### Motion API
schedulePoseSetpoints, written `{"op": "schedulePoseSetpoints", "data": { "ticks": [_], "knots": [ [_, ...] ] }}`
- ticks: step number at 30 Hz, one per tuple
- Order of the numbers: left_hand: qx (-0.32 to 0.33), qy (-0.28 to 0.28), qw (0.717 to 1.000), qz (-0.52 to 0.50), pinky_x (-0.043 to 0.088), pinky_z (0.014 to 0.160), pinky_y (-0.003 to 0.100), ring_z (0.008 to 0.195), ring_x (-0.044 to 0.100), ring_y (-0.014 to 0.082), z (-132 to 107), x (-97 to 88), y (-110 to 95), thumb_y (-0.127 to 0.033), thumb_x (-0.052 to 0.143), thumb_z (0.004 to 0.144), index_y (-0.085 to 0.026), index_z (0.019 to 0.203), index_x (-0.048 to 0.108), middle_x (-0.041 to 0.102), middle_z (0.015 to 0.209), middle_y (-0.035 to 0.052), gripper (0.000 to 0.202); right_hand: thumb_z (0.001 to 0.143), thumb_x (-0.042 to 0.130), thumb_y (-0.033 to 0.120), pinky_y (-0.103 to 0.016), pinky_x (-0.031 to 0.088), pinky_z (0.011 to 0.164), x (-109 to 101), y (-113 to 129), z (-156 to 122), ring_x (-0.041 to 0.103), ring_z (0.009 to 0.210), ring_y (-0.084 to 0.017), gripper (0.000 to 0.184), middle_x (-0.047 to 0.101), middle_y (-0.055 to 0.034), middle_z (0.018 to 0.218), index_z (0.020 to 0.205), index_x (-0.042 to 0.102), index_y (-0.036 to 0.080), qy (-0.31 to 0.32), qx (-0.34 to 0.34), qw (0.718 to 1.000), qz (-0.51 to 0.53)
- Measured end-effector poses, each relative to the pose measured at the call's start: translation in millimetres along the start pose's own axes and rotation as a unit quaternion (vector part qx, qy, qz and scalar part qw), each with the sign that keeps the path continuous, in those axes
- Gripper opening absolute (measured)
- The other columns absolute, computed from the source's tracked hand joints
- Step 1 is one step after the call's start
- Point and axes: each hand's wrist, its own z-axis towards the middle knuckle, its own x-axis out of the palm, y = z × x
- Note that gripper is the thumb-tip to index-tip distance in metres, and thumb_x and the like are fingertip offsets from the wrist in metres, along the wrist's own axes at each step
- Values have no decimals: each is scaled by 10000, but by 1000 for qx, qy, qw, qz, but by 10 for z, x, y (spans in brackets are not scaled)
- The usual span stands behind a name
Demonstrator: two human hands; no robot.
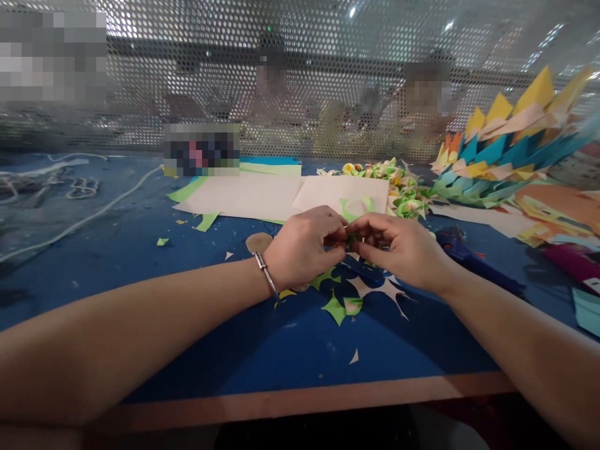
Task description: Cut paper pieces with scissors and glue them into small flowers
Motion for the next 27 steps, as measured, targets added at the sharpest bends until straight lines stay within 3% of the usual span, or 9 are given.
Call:
{"op": "schedulePoseSetpoints", "data": {
  "ticks": [7,17,27],
  "knots": [
    [-43,-16,999,-17,493,678,312,766,617,160,6,24,-4,-125,570,684,-189,647,549,683,821,49,78,848,615,228,-241,380,514,27,28,2,465,548,-97,135,560,21,653,963,664,178,-1,-17,1000,-16],
    [7,-53,999,-3,488,670,301,794,606,168,-15,26,-28,-55,541,668,-197,627,446,618,800,45,176,834,616,205,-213,401,516,65,66,2,493,560,-86,143,610,11,709,964,670,177,-29,-46,998,-20],
    [-12,-67,997,-40,486,629,281,787,585,156,-36,47,-72,-66,566,682,-189,633,471,586,805,43,164,820,613,174,-213,435,532,77,81,-17,533,583,-91,99,629,3,714,880,692,181,-56,-66,995,-44]
  ]
}}
